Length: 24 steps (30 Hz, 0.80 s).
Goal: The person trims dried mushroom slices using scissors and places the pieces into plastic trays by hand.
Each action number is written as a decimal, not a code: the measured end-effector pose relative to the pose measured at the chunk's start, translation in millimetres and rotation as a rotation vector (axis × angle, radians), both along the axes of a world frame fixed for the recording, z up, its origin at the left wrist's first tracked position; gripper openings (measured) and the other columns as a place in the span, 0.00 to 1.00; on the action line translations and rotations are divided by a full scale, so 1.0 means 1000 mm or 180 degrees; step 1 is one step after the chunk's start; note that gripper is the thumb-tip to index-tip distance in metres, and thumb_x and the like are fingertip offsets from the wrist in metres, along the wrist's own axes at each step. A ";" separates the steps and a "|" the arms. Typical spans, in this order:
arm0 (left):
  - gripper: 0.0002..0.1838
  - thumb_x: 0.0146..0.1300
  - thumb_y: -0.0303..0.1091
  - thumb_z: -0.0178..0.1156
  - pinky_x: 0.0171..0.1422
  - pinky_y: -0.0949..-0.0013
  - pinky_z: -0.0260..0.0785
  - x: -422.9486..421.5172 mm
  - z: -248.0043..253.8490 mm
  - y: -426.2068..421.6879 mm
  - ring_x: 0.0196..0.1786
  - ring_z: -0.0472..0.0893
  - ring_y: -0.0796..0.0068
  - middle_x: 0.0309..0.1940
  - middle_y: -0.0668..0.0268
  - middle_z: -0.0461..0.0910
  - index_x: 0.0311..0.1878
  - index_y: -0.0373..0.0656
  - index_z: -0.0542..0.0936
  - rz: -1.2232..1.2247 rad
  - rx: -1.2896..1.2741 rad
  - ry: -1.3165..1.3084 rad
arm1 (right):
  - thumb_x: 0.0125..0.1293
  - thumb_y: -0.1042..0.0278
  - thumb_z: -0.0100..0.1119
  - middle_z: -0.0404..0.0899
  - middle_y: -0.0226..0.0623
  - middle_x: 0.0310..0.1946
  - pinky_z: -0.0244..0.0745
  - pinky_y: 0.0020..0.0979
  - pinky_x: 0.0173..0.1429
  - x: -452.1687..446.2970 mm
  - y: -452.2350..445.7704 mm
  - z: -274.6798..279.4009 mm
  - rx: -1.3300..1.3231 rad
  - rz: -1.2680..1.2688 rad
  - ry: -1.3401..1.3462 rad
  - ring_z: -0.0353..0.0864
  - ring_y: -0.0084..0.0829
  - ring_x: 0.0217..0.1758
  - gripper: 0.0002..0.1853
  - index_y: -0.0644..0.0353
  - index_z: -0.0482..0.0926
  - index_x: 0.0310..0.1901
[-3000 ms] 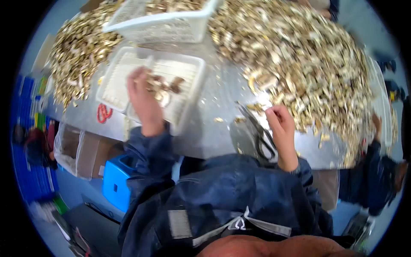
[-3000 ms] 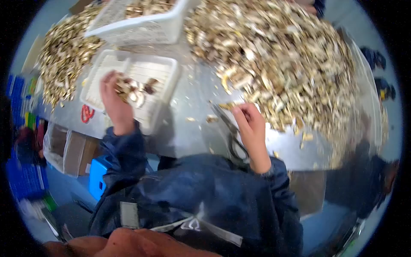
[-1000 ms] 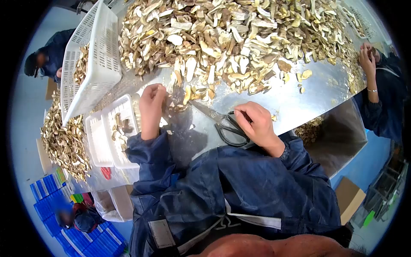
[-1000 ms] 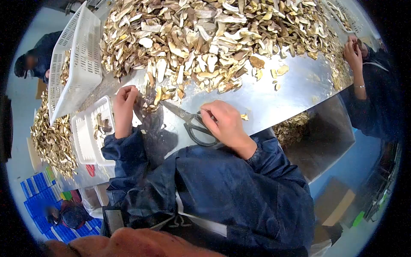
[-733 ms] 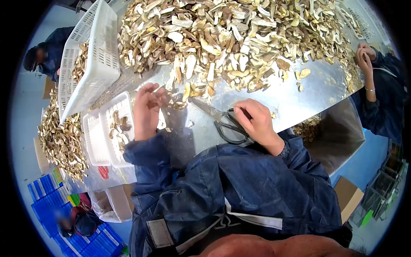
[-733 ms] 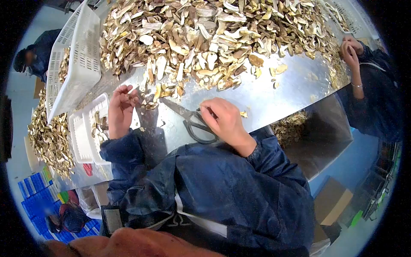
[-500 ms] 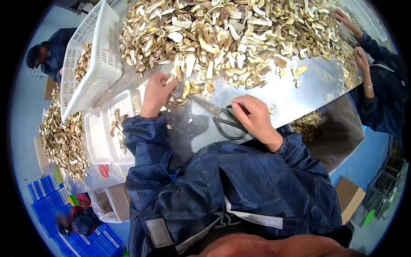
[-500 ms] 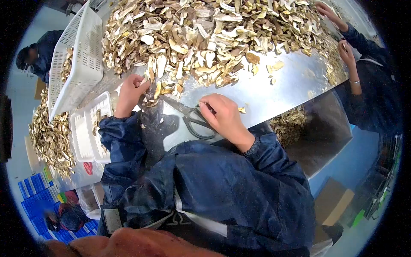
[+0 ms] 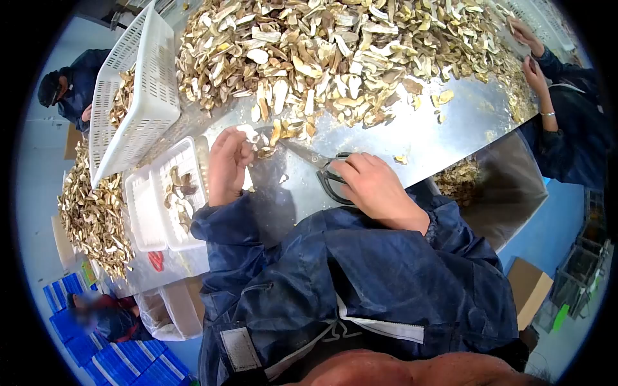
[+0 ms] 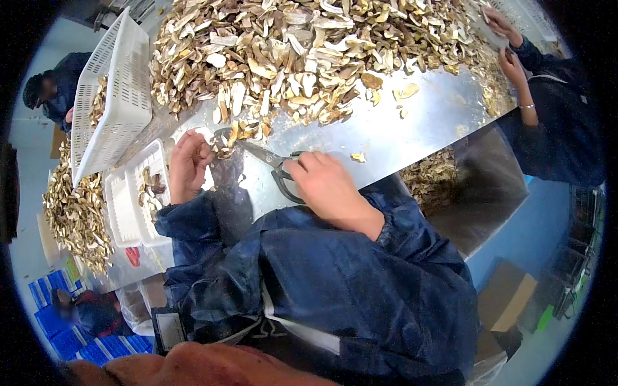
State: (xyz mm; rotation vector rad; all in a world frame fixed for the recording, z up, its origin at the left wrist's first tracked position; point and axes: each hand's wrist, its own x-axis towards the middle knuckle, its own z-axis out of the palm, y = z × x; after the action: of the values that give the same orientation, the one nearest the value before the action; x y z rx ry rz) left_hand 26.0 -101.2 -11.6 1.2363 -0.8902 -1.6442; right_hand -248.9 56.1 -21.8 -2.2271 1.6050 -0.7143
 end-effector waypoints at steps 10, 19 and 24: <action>0.14 0.72 0.25 0.56 0.30 0.76 0.56 -0.018 -0.009 0.008 0.28 0.65 0.84 0.26 0.75 0.66 0.59 0.40 0.74 0.0001 -0.0576 0.0789 | 0.63 0.82 0.59 0.81 0.37 0.40 0.74 0.27 0.41 -0.010 -0.016 0.033 0.2344 -0.0141 -0.2215 0.79 0.25 0.36 0.28 0.61 0.74 0.67; 0.07 0.71 0.26 0.61 0.28 0.75 0.55 -0.018 -0.006 0.014 0.23 0.65 0.83 0.22 0.72 0.69 0.47 0.43 0.74 0.0545 -0.0381 0.1190 | 0.61 0.47 0.76 0.71 0.28 0.27 0.67 0.28 0.37 0.022 -0.031 0.054 0.2020 -0.0415 -0.1748 0.70 0.23 0.32 0.35 0.57 0.75 0.64; 0.06 0.71 0.27 0.62 0.28 0.76 0.57 -0.020 -0.007 0.017 0.23 0.66 0.83 0.22 0.72 0.70 0.45 0.43 0.74 0.0372 -0.0449 0.1206 | 0.58 0.45 0.76 0.71 0.32 0.24 0.66 0.31 0.35 0.044 -0.054 0.038 0.1879 -0.0290 -0.1820 0.71 0.27 0.29 0.35 0.59 0.76 0.60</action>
State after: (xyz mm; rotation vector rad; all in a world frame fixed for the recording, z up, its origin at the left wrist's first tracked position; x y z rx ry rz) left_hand 5.6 -84.4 -18.3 0.8271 -0.6710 -1.6203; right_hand -205.1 1.8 16.5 -1.3824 1.3885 -0.6990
